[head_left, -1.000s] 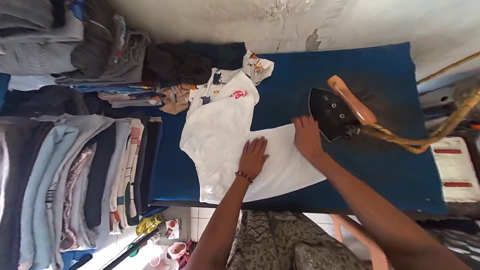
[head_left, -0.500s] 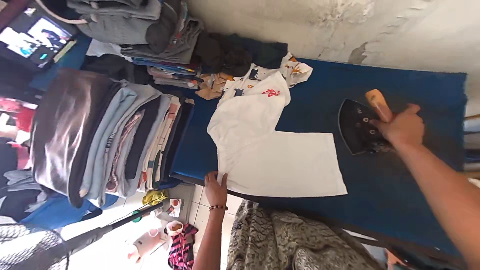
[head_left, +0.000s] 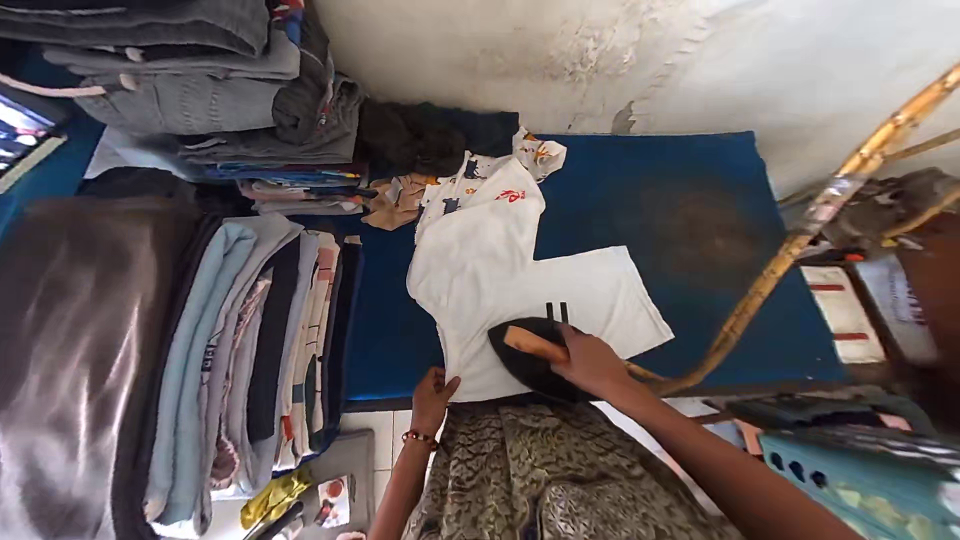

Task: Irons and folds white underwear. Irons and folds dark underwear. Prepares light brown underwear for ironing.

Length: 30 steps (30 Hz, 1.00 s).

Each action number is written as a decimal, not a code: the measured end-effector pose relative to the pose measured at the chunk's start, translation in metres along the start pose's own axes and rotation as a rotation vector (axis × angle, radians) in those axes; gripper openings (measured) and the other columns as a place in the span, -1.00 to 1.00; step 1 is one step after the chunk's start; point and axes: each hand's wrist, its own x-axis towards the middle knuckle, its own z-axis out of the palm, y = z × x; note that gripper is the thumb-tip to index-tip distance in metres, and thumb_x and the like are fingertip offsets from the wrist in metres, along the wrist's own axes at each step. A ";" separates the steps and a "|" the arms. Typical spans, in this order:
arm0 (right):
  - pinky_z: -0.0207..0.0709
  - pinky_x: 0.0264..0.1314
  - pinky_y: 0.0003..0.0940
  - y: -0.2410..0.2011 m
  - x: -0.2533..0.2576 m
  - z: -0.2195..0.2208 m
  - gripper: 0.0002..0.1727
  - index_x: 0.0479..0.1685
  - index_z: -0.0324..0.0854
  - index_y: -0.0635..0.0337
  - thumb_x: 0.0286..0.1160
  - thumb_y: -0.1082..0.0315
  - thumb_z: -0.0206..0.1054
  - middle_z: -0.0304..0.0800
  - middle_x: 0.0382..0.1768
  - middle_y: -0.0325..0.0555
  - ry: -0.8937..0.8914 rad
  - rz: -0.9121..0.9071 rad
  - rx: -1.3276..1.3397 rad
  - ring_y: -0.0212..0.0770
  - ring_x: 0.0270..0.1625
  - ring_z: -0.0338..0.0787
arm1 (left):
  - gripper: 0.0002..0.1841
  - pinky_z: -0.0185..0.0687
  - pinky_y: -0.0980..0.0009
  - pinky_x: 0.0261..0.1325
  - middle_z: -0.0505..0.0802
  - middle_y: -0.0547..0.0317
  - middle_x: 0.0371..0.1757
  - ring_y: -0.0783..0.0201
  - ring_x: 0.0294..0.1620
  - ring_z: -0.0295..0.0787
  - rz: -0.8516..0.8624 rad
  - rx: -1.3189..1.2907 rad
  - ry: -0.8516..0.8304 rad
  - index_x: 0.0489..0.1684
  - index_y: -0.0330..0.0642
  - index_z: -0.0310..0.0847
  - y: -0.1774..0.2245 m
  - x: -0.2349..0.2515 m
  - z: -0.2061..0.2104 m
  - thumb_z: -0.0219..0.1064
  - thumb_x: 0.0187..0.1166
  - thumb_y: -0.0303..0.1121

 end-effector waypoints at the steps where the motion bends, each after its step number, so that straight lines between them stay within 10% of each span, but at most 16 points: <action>1: 0.49 0.37 0.36 0.001 0.000 -0.003 -0.22 0.72 0.28 0.22 0.52 0.13 0.44 0.70 0.25 0.42 0.009 0.010 0.002 0.42 0.36 0.69 | -0.59 0.68 0.02 0.22 0.77 -0.39 0.12 -0.09 0.08 0.78 -0.003 0.013 0.009 0.33 -0.55 0.50 -0.002 0.000 0.001 0.38 0.66 -0.41; 12: 0.65 -0.08 0.23 0.244 0.109 -0.169 -0.54 0.29 0.53 0.49 0.58 0.30 0.43 0.72 -0.17 0.40 0.431 0.257 0.432 0.21 -0.26 0.76 | -0.60 0.63 0.00 0.26 0.78 -0.41 0.04 -0.12 0.05 0.77 -0.003 0.085 0.194 0.24 -0.60 0.54 0.001 -0.002 0.019 0.45 0.57 -0.47; 15: 0.54 0.14 0.50 0.270 0.136 -0.221 -0.42 0.28 0.51 0.63 0.52 0.26 0.51 0.70 0.06 0.63 0.529 0.330 0.195 0.53 0.09 0.75 | -0.44 0.55 -0.06 0.37 0.75 -0.46 0.16 -0.20 0.19 0.72 -0.140 0.169 0.095 0.39 -0.60 0.44 0.025 -0.002 0.007 0.51 0.53 -0.39; 18: 0.03 0.33 0.90 0.215 0.166 -0.253 -0.14 0.63 0.23 0.62 0.35 0.40 0.58 0.26 0.49 0.85 0.761 0.003 0.015 0.89 0.57 0.18 | -0.23 0.47 -0.13 0.51 0.64 -0.54 0.39 -0.31 0.42 0.62 -0.197 0.178 0.226 0.56 -0.59 0.30 0.063 0.011 -0.004 0.55 0.51 -0.21; 24: 0.31 0.60 0.42 -0.019 0.272 -0.230 -0.61 0.37 0.61 0.49 0.78 0.38 0.14 0.64 0.39 0.49 0.403 -0.725 0.000 0.47 0.54 0.55 | -0.30 0.26 -0.07 0.71 0.42 -0.58 0.62 -0.35 0.67 0.35 -0.041 0.242 0.453 0.59 -0.56 0.36 0.124 0.093 -0.030 0.49 0.57 -0.26; 28: 0.14 0.46 0.68 -0.105 0.302 -0.225 -0.39 0.36 0.61 0.45 0.29 0.38 0.64 0.52 0.47 0.52 0.107 -0.601 -0.374 0.58 0.62 0.34 | -0.44 0.34 -0.07 0.65 0.62 -0.49 0.46 -0.27 0.55 0.53 -0.064 0.261 0.267 0.41 -0.56 0.52 0.132 0.108 -0.046 0.52 0.52 -0.38; 30: 0.17 0.46 0.66 -0.112 0.303 -0.235 -0.55 0.21 0.69 0.47 0.35 0.41 0.59 0.65 0.32 0.52 0.068 -0.558 -0.508 0.56 0.50 0.51 | -0.53 0.51 0.00 0.52 0.74 -0.45 0.28 -0.16 0.36 0.71 -0.006 0.129 0.245 0.37 -0.57 0.53 0.123 0.102 -0.053 0.45 0.56 -0.46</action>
